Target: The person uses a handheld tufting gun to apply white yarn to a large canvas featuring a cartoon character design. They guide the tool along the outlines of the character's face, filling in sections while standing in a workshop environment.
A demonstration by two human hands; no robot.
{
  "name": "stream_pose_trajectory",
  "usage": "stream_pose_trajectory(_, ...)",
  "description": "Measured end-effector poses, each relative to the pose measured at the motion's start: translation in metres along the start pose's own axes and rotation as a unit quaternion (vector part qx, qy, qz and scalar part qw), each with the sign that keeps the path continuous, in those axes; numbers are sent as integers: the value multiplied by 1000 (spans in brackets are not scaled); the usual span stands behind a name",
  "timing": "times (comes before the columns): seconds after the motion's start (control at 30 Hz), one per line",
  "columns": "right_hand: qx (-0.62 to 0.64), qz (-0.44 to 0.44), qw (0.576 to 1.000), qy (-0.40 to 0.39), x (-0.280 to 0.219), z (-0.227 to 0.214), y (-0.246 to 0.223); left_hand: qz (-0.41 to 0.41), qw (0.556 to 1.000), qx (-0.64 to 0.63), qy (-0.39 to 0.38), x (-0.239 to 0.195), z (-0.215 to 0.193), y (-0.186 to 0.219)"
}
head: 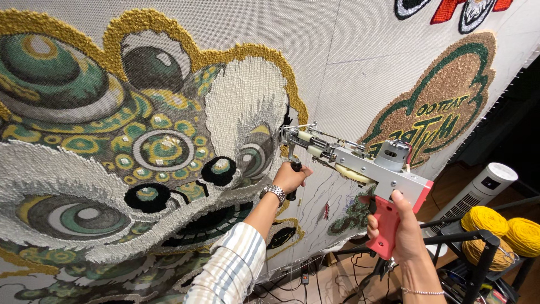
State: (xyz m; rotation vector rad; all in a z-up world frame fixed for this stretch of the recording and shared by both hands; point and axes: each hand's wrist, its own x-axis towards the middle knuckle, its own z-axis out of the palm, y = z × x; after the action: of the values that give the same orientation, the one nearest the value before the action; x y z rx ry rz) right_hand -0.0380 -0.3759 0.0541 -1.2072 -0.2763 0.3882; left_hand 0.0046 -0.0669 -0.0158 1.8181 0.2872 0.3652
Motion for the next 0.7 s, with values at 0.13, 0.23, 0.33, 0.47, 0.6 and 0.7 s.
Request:
stream_pose_trajectory(0.13, -21, -46, 999, 17, 3, 18, -5, -8, 998, -62, 0, -1, -7, 8)
stream_pose_trajectory(0.23, -71, -25, 996, 40, 2, 34, -5, -31, 998, -55, 17, 0, -17, 16)
stream_pose_trajectory(0.33, -83, -92, 992, 31, 0, 53, 1, -19, 998, -24, 57, 7, -25, 15)
stream_pose_trajectory(0.47, -131, -103, 986, 27, 3, 74, 15, -25, 993, 19, 116, 18, -47, 7)
stream_pose_trajectory(0.6, -98, -79, 992, 28, 4, 82, 26, -5, 973, 142, 180, 26, -57, 4)
stream_pose_trajectory(0.7, -83, -78, 993, 31, 9, 82, 30, -18, 969, 180, 170, 25, -60, 8)
